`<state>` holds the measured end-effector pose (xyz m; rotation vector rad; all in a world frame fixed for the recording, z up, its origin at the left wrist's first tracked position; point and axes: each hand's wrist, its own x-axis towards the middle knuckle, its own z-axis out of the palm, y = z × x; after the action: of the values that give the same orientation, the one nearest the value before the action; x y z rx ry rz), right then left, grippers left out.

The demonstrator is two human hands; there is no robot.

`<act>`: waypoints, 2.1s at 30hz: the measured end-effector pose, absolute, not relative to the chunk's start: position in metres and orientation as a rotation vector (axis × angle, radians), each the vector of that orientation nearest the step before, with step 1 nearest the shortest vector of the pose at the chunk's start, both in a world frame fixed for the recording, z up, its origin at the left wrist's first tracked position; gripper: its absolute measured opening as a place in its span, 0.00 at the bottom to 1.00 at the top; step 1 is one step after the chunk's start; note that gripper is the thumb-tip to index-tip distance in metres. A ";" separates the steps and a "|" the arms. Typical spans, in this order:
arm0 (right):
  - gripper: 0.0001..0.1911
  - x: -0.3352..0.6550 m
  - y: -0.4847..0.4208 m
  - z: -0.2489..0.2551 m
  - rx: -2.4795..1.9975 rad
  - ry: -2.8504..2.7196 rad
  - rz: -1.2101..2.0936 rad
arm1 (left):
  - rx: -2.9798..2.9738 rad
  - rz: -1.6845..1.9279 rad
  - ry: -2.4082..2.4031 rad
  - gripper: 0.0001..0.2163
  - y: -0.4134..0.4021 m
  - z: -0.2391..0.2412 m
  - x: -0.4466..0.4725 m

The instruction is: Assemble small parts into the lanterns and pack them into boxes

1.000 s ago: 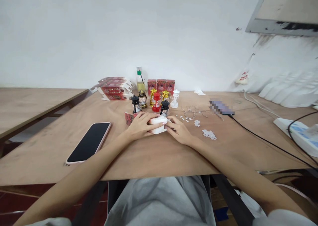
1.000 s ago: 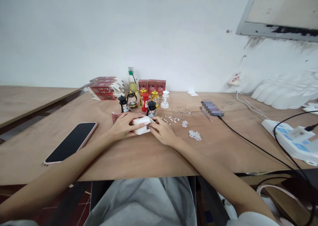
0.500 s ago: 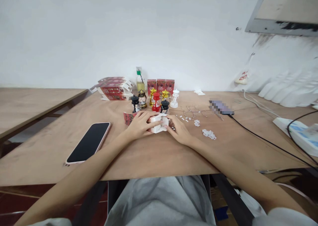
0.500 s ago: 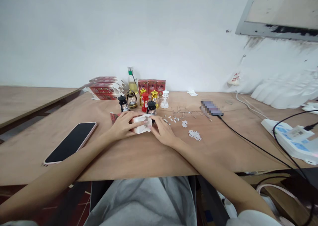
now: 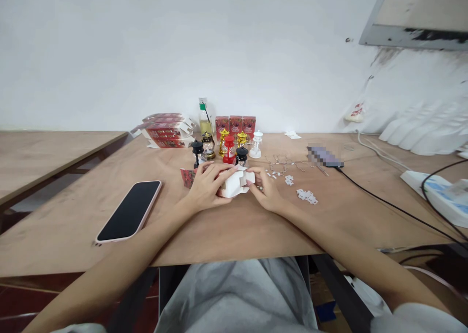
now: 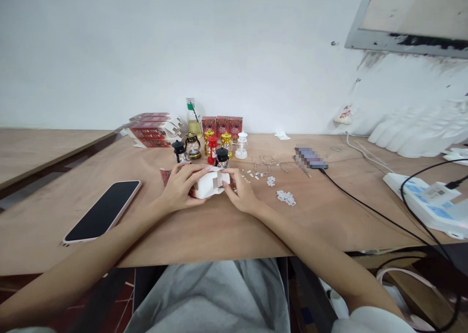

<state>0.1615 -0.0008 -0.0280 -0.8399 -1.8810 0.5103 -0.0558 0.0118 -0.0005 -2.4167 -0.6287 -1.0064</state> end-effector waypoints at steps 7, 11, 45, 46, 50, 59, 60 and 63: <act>0.15 0.158 0.002 -0.027 -0.751 -1.661 0.940 | -2.395 -1.004 -0.669 0.28 0.009 0.000 -0.053; 0.16 0.158 0.006 -0.027 -0.724 -1.603 1.049 | -2.380 -0.994 -0.595 0.23 0.012 -0.001 -0.055; 0.12 0.166 0.007 -0.020 -0.518 -1.548 1.397 | -2.382 -1.157 -0.606 0.20 0.004 0.001 -0.052; 0.12 0.166 0.007 -0.020 -0.510 -1.556 1.402 | -2.389 -1.149 -0.604 0.19 0.004 0.001 -0.052; 0.15 0.165 0.007 -0.019 -0.486 -1.631 1.392 | -2.429 -1.108 -0.576 0.20 0.003 0.003 -0.052; 0.15 0.163 0.001 -0.014 -0.549 -1.763 1.218 | -2.518 -0.981 -0.487 0.21 0.003 0.002 -0.050; 0.16 0.163 0.002 -0.014 -0.552 -1.786 1.188 | -2.528 -0.964 -0.490 0.20 0.003 0.002 -0.050; 0.17 0.164 0.004 -0.017 -0.548 -1.833 1.131 | -2.546 -0.954 -0.458 0.20 0.003 0.001 -0.049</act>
<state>0.1638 0.0038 -0.0168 -0.5477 -1.8332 1.1308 -0.0490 0.0028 0.0012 -2.5463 -0.4585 -0.9535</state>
